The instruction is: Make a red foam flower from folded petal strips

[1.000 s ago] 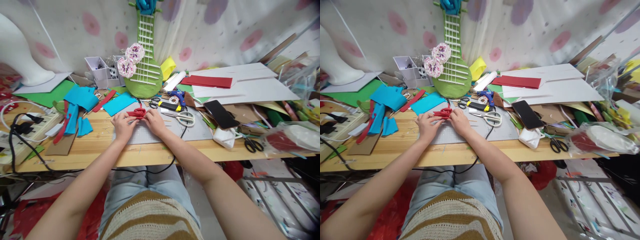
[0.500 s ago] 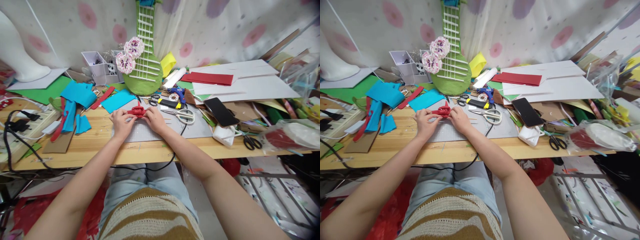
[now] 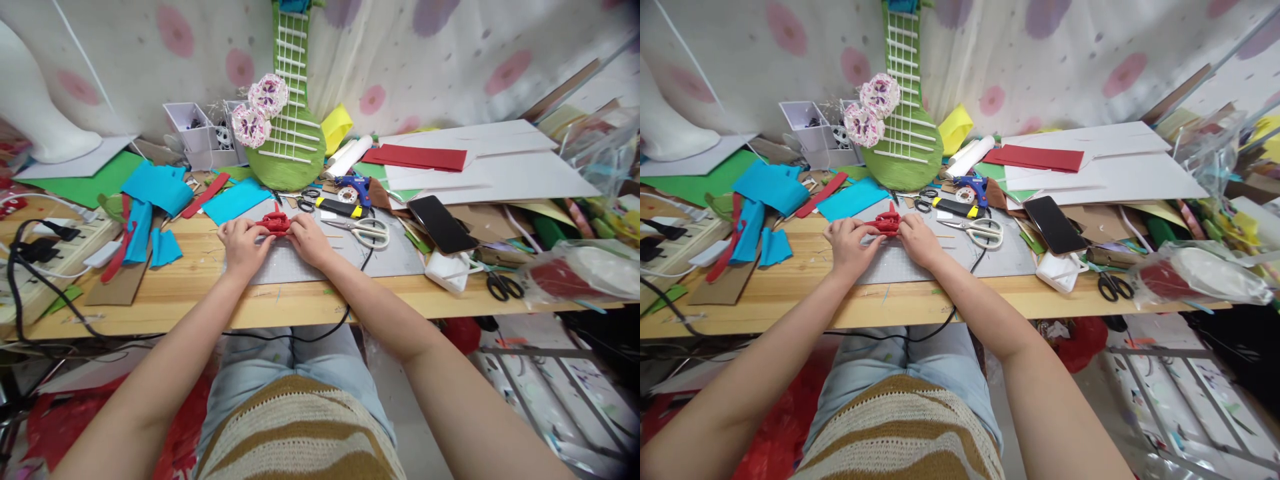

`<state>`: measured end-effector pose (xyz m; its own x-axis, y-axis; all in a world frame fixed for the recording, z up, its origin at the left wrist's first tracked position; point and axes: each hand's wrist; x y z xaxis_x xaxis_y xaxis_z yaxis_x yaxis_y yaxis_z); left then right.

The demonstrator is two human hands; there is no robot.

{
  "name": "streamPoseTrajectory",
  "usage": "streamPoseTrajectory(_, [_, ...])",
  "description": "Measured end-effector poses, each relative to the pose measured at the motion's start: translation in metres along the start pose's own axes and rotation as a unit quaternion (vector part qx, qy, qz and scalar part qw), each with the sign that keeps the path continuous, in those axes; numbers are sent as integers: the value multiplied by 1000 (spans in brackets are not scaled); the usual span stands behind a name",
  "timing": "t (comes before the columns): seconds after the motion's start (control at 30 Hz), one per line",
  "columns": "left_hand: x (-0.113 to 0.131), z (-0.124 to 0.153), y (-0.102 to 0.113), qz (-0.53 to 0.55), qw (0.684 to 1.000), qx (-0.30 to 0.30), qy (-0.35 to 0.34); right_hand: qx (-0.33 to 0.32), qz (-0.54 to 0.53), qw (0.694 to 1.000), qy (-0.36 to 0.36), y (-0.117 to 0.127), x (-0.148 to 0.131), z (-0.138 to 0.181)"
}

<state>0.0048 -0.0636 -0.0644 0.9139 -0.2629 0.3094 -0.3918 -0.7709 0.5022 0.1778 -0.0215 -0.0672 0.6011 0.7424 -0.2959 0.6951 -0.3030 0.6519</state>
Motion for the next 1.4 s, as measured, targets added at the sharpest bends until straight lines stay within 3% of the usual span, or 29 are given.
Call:
streamPoseTrajectory(0.17, [4, -2, 0, 10, 997, -31, -68, -1, 5, 1000, 20, -2, 1, 1])
streamPoseTrajectory(0.4, [-5, -2, -4, 16, 992, -22, -120, -21, 12, 999, 38, -6, 3, 2])
streamPoseTrajectory(0.73, [-1, -3, -1, 17, 991, -44, -129, -18, -5, 999, 25, 3, 2, 3])
streamPoseTrajectory(1.4, [-3, 0, -3, 22, 992, -40, -122, -14, -38, 999, 35, -11, 9, 4])
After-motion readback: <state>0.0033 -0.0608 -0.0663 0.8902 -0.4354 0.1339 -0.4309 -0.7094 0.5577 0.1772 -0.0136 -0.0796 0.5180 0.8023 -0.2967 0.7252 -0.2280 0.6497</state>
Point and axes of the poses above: each hand's wrist, its own z-axis away from the middle knuckle, its own y-axis out of the back of the hand, x = y × z, and after that the axes turned 14 degrees about x, right-handed
